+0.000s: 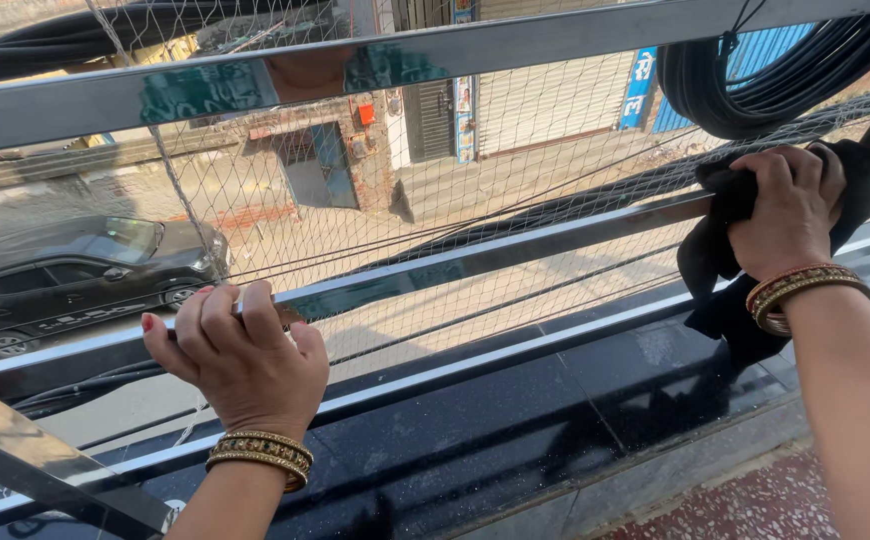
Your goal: The person wipes a metal railing on a balcony using a black cloth. They clean the horizontal bars and vertical supports, moving along the length of the railing.
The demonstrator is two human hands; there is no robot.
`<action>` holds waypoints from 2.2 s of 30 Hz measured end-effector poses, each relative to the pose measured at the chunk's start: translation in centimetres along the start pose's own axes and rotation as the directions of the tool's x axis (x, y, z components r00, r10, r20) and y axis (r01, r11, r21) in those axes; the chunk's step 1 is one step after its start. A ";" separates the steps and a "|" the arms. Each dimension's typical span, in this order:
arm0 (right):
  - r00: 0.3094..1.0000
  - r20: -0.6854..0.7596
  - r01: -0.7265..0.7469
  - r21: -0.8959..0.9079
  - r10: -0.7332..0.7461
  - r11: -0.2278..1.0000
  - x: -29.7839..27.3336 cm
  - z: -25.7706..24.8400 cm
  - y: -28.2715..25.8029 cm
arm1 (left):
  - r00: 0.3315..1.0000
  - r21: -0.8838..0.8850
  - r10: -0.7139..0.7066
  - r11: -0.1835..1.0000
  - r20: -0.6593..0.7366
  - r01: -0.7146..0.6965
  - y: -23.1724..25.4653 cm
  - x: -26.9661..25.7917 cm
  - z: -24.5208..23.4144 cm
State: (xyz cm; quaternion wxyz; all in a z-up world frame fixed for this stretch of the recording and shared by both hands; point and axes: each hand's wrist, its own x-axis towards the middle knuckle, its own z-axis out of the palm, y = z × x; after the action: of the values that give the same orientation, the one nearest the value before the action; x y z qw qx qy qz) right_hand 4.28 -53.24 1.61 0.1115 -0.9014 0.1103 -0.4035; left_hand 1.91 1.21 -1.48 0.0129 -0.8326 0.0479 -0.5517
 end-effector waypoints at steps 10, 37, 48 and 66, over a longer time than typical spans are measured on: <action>0.990 -0.002 -0.138 -0.069 0.138 0.988 -0.8 0.0 -4.6 | 1.000 -0.025 0.004 1.000 0.007 -0.003 0.4 0.2 -0.2; 0.994 -0.059 0.092 -0.021 -0.093 0.996 -11.5 0.1 -31.7 | 0.985 -0.161 0.011 0.987 0.173 0.018 1.4 1.4 -3.2; 0.977 0.016 0.211 -0.030 -0.211 0.977 -14.7 -0.9 -39.1 | 0.932 -0.251 0.080 0.968 0.354 0.013 0.6 1.6 -4.7; 0.907 -0.102 0.404 -0.065 -0.409 0.912 -15.5 0.4 -38.7 | 0.982 -0.572 0.096 0.820 0.162 0.014 -5.0 4.4 -8.0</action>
State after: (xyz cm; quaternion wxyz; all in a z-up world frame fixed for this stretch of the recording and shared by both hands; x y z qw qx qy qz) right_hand -1.27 -11.87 1.65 -0.0004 -0.8825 -0.0652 -0.4658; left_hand -3.41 5.98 6.05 -0.2206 -0.8441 0.2272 -0.4328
